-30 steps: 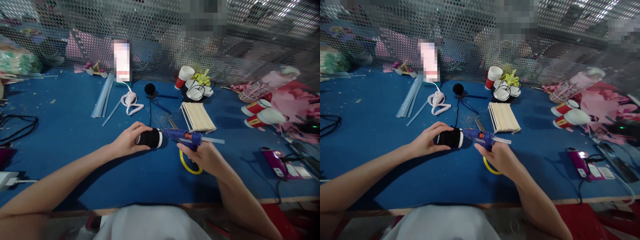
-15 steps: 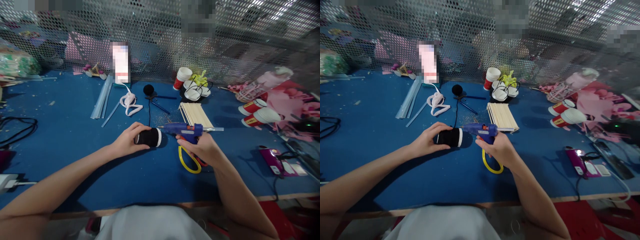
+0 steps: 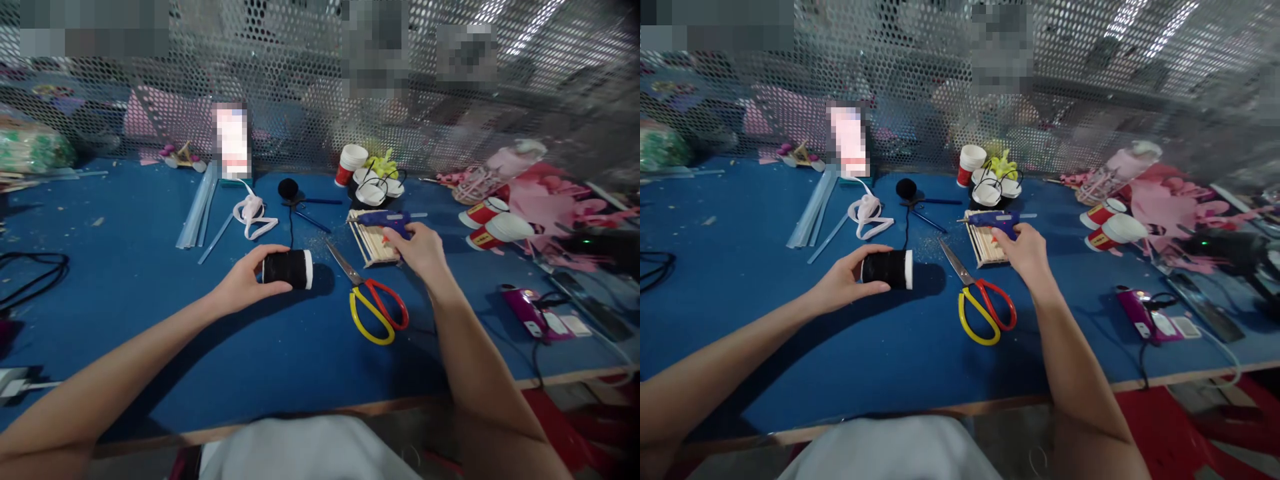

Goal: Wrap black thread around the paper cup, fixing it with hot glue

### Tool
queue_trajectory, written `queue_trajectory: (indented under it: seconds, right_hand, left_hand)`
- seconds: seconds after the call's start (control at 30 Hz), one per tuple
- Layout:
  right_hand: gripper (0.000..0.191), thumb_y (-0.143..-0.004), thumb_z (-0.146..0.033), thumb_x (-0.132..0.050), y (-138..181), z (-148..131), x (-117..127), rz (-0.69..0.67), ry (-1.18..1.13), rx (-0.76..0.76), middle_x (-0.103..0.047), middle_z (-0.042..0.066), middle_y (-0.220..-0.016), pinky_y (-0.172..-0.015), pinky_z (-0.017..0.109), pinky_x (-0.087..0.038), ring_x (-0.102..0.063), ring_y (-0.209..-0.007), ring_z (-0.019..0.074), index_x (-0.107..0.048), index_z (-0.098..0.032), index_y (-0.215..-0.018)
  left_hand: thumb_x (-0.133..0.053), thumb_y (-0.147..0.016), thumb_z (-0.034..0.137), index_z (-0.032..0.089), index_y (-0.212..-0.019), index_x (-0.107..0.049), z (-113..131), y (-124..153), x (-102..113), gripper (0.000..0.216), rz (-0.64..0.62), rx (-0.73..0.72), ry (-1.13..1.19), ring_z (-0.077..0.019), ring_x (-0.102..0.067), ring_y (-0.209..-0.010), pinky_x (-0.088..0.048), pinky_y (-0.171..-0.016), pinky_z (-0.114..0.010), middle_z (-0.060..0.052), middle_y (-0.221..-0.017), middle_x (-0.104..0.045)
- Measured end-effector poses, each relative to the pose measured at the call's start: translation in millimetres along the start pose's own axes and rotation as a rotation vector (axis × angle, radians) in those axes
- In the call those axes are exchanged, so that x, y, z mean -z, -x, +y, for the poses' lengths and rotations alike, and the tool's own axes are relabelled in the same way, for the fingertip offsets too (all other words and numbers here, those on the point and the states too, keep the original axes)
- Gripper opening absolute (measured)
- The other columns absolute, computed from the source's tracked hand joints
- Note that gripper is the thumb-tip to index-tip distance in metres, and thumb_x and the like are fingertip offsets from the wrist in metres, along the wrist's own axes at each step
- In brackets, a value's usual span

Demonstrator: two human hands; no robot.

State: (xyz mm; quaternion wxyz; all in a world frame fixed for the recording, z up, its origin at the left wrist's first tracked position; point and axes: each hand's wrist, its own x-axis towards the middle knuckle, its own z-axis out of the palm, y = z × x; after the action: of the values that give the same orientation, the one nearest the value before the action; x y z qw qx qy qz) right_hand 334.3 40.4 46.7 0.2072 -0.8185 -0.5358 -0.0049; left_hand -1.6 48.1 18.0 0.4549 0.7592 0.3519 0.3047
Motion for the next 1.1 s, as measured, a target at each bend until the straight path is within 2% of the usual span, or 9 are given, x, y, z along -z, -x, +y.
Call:
queue_trajectory:
  seconds: [0.13,0.3,0.4,0.43,0.53,0.63,0.77,0.9,1.1]
  right_hand:
    - [0.051,-0.073,-0.054,-0.050,-5.2,4.5,-11.7,-0.009,0.089,-0.014,-0.065,0.016,-0.088,-0.068,0.036,-0.043,-0.059,-0.082,0.0282,-0.062,-0.010,-0.097]
    - [0.041,-0.079,-0.041,-0.048,5.6,-2.5,-8.6,0.065,0.214,0.091,-0.060,0.020,-0.095,-0.076,0.041,-0.041,-0.054,-0.093,0.0308,-0.064,-0.007,-0.096]
    - [0.032,-0.080,-0.036,-0.050,20.0,-19.1,1.5,0.159,0.069,0.218,-0.060,0.017,-0.095,-0.080,0.040,-0.041,-0.052,-0.095,0.0274,-0.063,-0.010,-0.093]
    - [0.029,-0.082,-0.036,-0.048,26.5,-27.5,5.4,0.126,-0.048,0.300,-0.060,0.013,-0.091,-0.081,0.038,-0.041,-0.053,-0.091,0.0241,-0.063,-0.012,-0.090]
    - [0.029,-0.088,-0.039,-0.040,47.7,-57.2,14.1,-0.247,-0.396,0.511,-0.060,0.008,-0.093,-0.075,0.030,-0.044,-0.055,-0.088,0.0173,-0.061,-0.018,-0.089]
    - [0.026,-0.086,-0.040,-0.045,64.9,-83.6,14.7,-0.469,-0.495,0.686,-0.059,0.007,-0.100,-0.085,0.032,-0.041,-0.052,-0.098,0.0173,-0.058,-0.019,-0.094]
    - [0.023,-0.074,-0.038,-0.062,75.7,-101.5,7.9,-0.496,-0.419,0.673,-0.056,0.006,-0.092,-0.081,0.035,-0.040,-0.049,-0.092,0.0193,-0.054,-0.018,-0.082]
    - [0.011,-0.077,-0.026,-0.060,76.8,-104.6,4.9,-0.516,-0.409,0.658,-0.054,0.003,-0.082,-0.080,0.035,-0.038,-0.048,-0.085,0.0169,-0.053,-0.019,-0.072]
    - [0.009,-0.080,-0.021,-0.052,72.9,-101.1,13.6,-0.483,-0.622,0.627,-0.054,0.003,-0.084,-0.073,0.029,-0.040,-0.050,-0.081,0.0137,-0.051,-0.019,-0.071]
  left_hand:
    - [-0.068,-0.069,0.037,0.022,-0.119,-0.045,1.1,0.8,0.6,0.057,-0.002,0.012,0.021,-0.0224,-0.057,-0.097,-0.048,-0.082,-0.038,-0.009,-0.117,-0.054]
    - [-0.068,-0.070,0.037,0.021,-0.119,-0.045,4.9,1.9,0.1,0.056,-0.009,-0.027,-0.020,-0.0230,-0.055,-0.102,-0.047,-0.085,-0.039,-0.009,-0.117,-0.053]
    - [-0.068,-0.071,0.036,0.022,-0.119,-0.046,7.2,2.6,-1.4,0.055,-0.021,-0.097,-0.093,-0.0230,-0.053,-0.104,-0.046,-0.087,-0.038,-0.009,-0.115,-0.052]
    - [-0.068,-0.071,0.036,0.022,-0.120,-0.045,7.9,2.9,-2.2,0.056,-0.023,-0.129,-0.121,-0.0233,-0.052,-0.106,-0.045,-0.088,-0.038,-0.009,-0.115,-0.051]
    - [-0.069,-0.069,0.036,0.023,-0.124,-0.039,10.3,3.7,-5.1,0.064,-0.033,-0.204,-0.201,-0.0246,-0.049,-0.110,-0.043,-0.092,-0.040,-0.010,-0.118,-0.049]
    - [-0.070,-0.068,0.036,0.022,-0.126,-0.033,14.1,5.4,-7.7,0.070,-0.067,-0.236,-0.312,-0.0245,-0.049,-0.109,-0.043,-0.091,-0.039,-0.010,-0.117,-0.049]
    - [-0.067,-0.072,0.030,0.018,-0.119,-0.036,18.8,7.8,-7.6,0.057,-0.099,-0.327,-0.519,-0.0246,-0.049,-0.107,-0.043,-0.089,-0.039,-0.011,-0.116,-0.050]
    - [-0.065,-0.074,0.026,0.016,-0.113,-0.040,22.5,6.1,-4.0,0.048,-0.110,-0.405,-0.636,-0.0258,-0.048,-0.107,-0.041,-0.090,-0.041,-0.013,-0.118,-0.050]
    - [-0.070,-0.068,0.033,0.018,-0.110,-0.042,35.3,-7.7,2.2,0.053,-0.097,-0.296,-0.480,-0.0242,-0.052,-0.103,-0.044,-0.085,-0.037,-0.010,-0.112,-0.053]
